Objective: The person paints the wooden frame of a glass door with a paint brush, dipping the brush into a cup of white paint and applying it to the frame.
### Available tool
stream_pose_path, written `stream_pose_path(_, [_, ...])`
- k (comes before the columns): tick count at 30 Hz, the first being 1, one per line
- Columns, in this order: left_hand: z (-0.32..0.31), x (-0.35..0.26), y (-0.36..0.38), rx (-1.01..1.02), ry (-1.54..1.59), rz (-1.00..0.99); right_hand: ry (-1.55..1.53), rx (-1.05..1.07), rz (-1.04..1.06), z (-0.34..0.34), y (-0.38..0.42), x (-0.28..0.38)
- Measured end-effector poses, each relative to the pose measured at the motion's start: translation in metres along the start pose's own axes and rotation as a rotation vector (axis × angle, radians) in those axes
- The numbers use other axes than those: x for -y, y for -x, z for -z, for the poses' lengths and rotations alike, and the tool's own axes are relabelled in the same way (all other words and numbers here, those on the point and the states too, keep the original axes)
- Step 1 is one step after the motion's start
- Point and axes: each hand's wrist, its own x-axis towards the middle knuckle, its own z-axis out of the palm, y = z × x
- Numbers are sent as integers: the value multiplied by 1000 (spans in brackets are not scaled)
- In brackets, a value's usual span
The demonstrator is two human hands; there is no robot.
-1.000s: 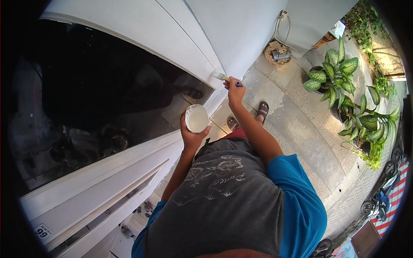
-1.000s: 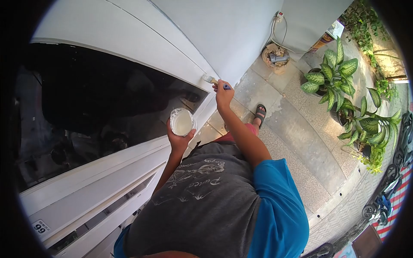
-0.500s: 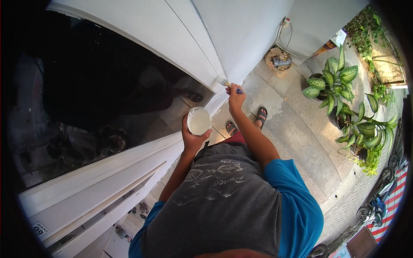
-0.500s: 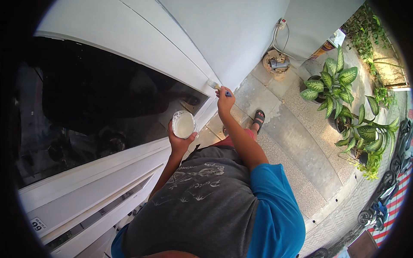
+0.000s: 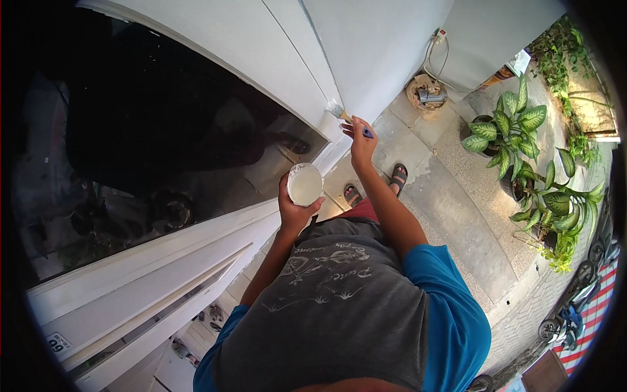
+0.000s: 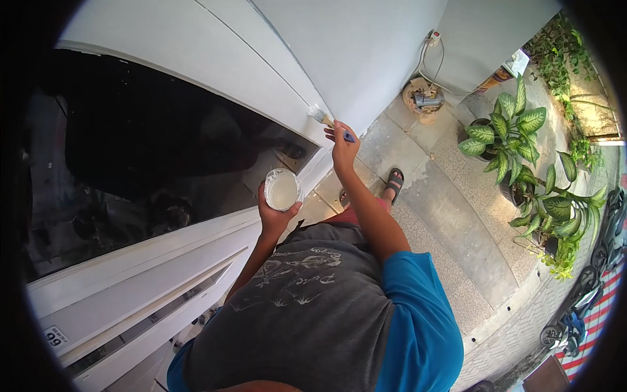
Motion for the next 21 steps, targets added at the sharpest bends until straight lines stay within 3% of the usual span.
stream_pose_path(4, [3, -1, 1, -13, -8, -26, 196, -181, -123, 24, -9, -47])
stream_pose_path(5, [3, 0, -1, -12, -8, -32, 200, -125, -115, 18, -7, -41])
stream_pose_path(10, [3, -3, 0, -18, -13, -18, 23, -36, 3, -43, 18, 66])
stream_pose_path(12, [2, -4, 0, -23, 3, -20, -34, 44, 190, -53, 27, 91])
stream_pose_path(14, [2, -6, 2, -26, 22, -23, -16, 89, 202, -43, 22, 76])
stream_pose_path(16, [1, -8, 0, -13, 8, -34, -23, 28, 45, -22, 11, 32])
stream_pose_path(18, [0, -4, -1, -20, 36, -41, 24, -9, 27, 2, 0, -14])
stream_pose_path(21, [-1, -2, 2, -25, 66, -36, 179, -201, -139, 22, -7, -42])
